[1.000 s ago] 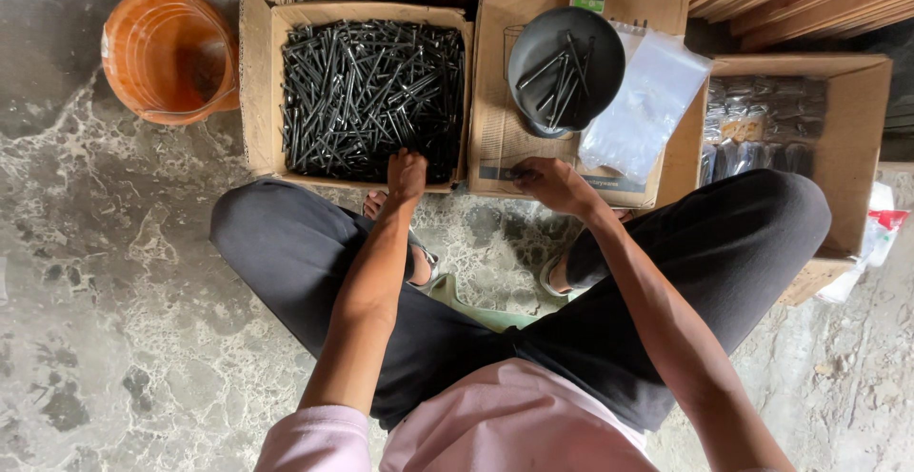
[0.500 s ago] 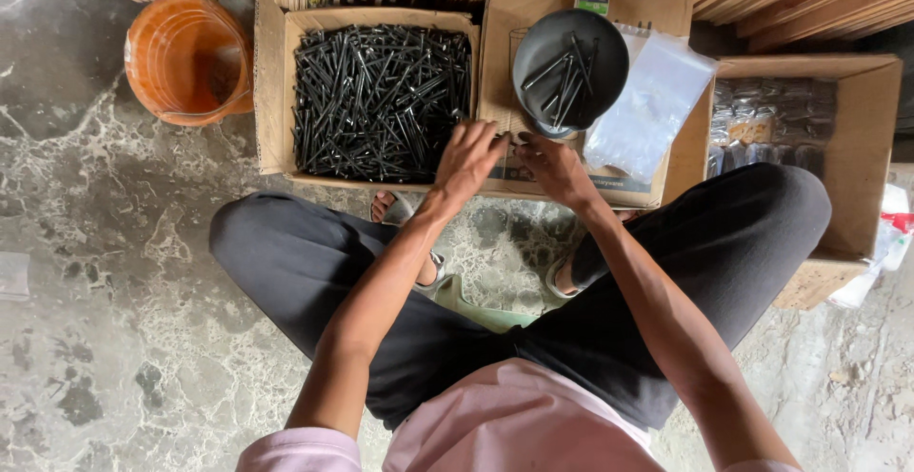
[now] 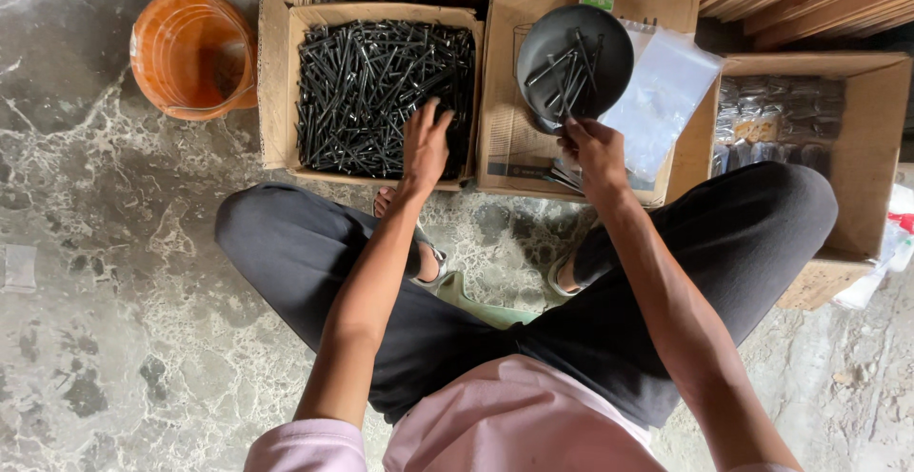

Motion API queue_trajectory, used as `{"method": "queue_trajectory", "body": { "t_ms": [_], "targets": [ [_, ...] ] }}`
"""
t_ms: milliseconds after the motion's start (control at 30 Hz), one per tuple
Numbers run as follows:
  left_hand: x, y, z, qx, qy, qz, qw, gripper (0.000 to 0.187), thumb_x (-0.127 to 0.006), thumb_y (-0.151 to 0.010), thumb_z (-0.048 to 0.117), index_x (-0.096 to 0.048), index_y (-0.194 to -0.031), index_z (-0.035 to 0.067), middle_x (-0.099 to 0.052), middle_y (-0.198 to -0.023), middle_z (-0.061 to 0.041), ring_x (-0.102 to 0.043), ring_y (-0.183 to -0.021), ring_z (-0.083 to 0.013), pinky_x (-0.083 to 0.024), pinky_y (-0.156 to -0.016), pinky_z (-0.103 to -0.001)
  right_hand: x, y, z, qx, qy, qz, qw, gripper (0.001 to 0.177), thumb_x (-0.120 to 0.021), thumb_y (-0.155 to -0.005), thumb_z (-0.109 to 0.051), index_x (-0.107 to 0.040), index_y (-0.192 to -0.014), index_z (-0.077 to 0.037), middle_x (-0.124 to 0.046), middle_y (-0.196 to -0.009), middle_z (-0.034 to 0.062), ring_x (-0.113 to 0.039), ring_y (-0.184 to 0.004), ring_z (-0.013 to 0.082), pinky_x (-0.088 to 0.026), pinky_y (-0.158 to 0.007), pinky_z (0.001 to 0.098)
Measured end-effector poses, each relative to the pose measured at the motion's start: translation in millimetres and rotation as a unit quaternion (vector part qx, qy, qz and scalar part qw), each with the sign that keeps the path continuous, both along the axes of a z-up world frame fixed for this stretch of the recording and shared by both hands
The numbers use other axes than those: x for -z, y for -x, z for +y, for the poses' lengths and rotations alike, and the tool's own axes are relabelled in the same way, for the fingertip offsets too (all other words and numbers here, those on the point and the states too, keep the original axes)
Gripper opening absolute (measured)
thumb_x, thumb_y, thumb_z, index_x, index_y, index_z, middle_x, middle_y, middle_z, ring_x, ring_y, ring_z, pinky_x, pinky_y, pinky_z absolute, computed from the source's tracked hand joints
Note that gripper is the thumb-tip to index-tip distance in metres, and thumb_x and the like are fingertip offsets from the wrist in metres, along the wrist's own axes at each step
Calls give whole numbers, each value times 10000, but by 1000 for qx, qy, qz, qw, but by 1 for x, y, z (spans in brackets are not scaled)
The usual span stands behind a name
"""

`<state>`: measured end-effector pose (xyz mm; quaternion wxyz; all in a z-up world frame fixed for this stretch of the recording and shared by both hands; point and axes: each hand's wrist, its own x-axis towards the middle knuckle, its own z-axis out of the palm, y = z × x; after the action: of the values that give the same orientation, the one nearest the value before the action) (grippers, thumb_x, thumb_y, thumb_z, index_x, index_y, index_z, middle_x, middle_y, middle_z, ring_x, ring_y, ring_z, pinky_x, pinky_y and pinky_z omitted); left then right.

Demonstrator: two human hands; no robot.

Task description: The person sits on the floor and repeatedly picks up nails from a large cardboard box, placing them into a small metal bowl. They then transfer the nails from the bowl into small plastic bags, seal the bags, and place them into a second cardboard box.

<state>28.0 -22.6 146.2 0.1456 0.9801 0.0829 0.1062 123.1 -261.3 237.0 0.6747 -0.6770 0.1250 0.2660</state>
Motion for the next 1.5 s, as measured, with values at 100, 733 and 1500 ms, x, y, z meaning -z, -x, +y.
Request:
{"method": "queue_trajectory", "body": {
  "t_ms": [100, 733, 1500],
  "targets": [
    [42, 14, 15, -34, 1, 64, 997, 317, -671, -693, -36, -609, -963, 120, -479, -1070, -76, -528, -959, -287, -442, -795, -435, 5, -8, -1, 32, -15, 15, 999, 326, -561, -904, -147, -519, -1136, 78, -639, -912, 133, -635, -768, 137, -526, -639, 204],
    [173, 28, 15, -49, 119, 330, 935, 290, -573, -780, 76, -597, -1062, 16, -579, -1019, -197, -553, -966, -365, -468, -779, -454, -37, 10, 21, -192, -12, 89, 977, 309, -618, -821, -86, -571, -1094, 51, -650, -852, 101, -643, -771, 138, -537, -705, 239],
    [132, 14, -14, -160, 189, 309, 918, 407, -316, -861, 279, -505, -1031, -38, -492, -1076, -226, -444, -1068, -407, -352, -903, -477, -10, 8, 13, -223, 9, 77, 972, 283, -644, -813, -88, -612, -1068, 30, -654, -840, 143, -657, -776, 176, -542, -698, 234]
  ]
}}
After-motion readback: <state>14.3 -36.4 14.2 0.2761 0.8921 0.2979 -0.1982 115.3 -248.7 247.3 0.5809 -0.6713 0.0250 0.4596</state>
